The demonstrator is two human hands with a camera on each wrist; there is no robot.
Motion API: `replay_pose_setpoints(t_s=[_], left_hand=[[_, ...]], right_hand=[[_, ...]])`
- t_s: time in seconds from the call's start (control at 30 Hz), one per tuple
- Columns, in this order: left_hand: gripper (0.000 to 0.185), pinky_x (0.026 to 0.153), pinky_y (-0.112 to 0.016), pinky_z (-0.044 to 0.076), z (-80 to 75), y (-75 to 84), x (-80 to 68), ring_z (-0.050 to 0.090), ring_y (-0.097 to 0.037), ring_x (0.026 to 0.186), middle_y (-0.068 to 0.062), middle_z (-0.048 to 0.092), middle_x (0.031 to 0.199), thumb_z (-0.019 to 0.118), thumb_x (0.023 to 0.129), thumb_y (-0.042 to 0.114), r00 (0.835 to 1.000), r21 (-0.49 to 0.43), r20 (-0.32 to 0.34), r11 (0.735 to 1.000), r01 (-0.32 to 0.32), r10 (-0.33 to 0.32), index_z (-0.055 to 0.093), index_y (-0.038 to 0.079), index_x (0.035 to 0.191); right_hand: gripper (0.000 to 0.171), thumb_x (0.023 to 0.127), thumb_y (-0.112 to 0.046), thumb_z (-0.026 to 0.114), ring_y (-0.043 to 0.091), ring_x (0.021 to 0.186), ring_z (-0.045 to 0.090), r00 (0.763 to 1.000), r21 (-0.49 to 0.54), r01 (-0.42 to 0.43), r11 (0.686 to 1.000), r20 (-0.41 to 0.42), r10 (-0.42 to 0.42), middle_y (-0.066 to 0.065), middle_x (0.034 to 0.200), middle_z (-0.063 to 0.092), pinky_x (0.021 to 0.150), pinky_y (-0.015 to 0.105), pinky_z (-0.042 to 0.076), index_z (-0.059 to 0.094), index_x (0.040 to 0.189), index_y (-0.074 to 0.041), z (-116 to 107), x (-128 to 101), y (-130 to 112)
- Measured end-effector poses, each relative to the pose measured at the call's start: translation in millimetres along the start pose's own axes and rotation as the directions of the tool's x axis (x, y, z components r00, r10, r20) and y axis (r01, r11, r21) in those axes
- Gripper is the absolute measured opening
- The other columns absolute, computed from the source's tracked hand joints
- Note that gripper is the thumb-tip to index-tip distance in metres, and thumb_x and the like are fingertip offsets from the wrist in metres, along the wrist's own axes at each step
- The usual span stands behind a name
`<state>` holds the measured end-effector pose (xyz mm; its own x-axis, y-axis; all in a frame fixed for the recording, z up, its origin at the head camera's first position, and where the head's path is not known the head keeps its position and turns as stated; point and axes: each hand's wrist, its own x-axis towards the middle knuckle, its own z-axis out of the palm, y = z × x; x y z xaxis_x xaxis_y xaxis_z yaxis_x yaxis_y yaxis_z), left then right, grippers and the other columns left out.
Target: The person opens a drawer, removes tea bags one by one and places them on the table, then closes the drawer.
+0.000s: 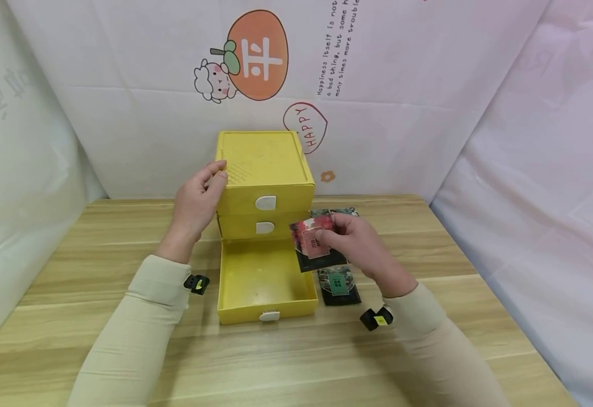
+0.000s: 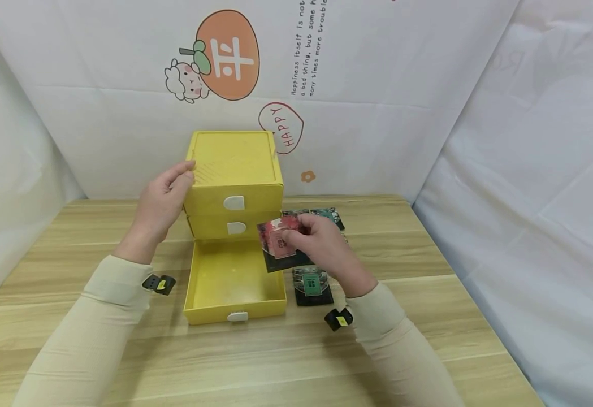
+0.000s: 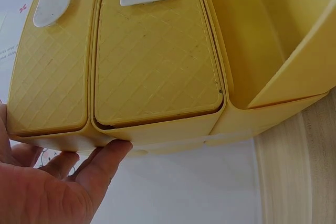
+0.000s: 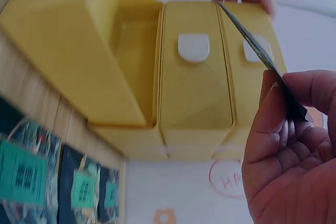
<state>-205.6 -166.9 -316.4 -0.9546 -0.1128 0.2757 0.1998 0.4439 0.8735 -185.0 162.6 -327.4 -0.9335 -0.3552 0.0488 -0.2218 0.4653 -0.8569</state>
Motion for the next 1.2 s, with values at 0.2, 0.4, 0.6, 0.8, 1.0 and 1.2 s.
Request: replay_pose_setpoints(t_s=[0.2,0.4,0.6,0.8,1.0,1.2], left_hand=[[0.056,0.079,-0.039,0.043,0.4,-0.3,-0.1,0.056,-0.025,0.095,0.005,0.040,0.166,0.043,0.106,0.056,1.000,0.001,-0.001,1.000,-0.007,0.007,0.054,0.029,0.154],[0.055,0.088,-0.040,0.044,-1.2,2.3,-1.1,0.058,-0.025,0.123,0.004,0.040,0.166,0.044,0.107,0.054,1.000,-0.011,-0.001,1.000,-0.007,0.007,0.054,0.027,0.154],[0.056,0.085,-0.040,0.043,-1.3,2.5,-2.2,0.057,-0.026,0.110,0.005,0.038,0.167,0.044,0.107,0.055,1.000,-0.013,0.004,1.000,0.001,-0.001,0.054,0.028,0.155],[0.056,0.086,-0.041,0.043,0.1,2.2,-0.9,0.057,-0.026,0.116,0.004,0.040,0.166,0.043,0.106,0.055,1.000,-0.002,0.007,1.000,0.000,0.000,0.054,0.028,0.155],[0.057,0.077,-0.038,0.043,1.2,0.7,-0.2,0.054,-0.024,0.096,0.006,0.039,0.166,0.042,0.106,0.057,1.000,0.010,0.008,1.000,0.000,0.000,0.053,0.029,0.155],[0.058,0.082,-0.039,0.043,0.4,0.3,0.0,0.057,-0.026,0.107,0.005,0.040,0.166,0.042,0.106,0.057,1.000,0.006,0.008,1.000,0.002,-0.002,0.053,0.029,0.155]], right_hand=[[0.024,0.102,-0.028,0.067,0.020,0.075,0.048,0.999,-0.002,-0.042,0.999,0.009,0.042,0.005,0.086,0.060,0.064,0.030,0.043,0.068,0.100,-0.004,-18,-4,21],[0.028,0.102,-0.028,0.068,0.020,0.071,0.045,0.996,-0.047,-0.092,0.995,-0.014,0.091,0.006,0.086,0.060,0.060,0.031,0.039,0.069,0.099,0.000,-32,-7,38],[0.032,0.101,-0.032,0.069,0.018,0.068,0.042,0.984,-0.100,-0.177,0.979,-0.026,0.175,0.003,0.081,0.057,0.058,0.031,0.037,0.069,0.099,0.000,-45,-14,63],[0.029,0.101,-0.028,0.070,0.016,0.070,0.049,0.978,-0.121,-0.209,0.970,-0.032,0.207,0.005,0.084,0.064,0.061,0.029,0.044,0.071,0.100,0.001,-57,-23,93],[0.027,0.101,-0.023,0.069,0.016,0.078,0.055,0.962,-0.143,-0.271,0.952,-0.024,0.271,0.009,0.095,0.072,0.065,0.028,0.047,0.073,0.104,0.003,-63,-29,113],[0.024,0.100,-0.021,0.070,0.015,0.071,0.050,0.955,-0.175,-0.290,0.941,0.007,0.296,0.003,0.081,0.066,0.061,0.028,0.042,0.072,0.093,0.002,-64,-31,124]])
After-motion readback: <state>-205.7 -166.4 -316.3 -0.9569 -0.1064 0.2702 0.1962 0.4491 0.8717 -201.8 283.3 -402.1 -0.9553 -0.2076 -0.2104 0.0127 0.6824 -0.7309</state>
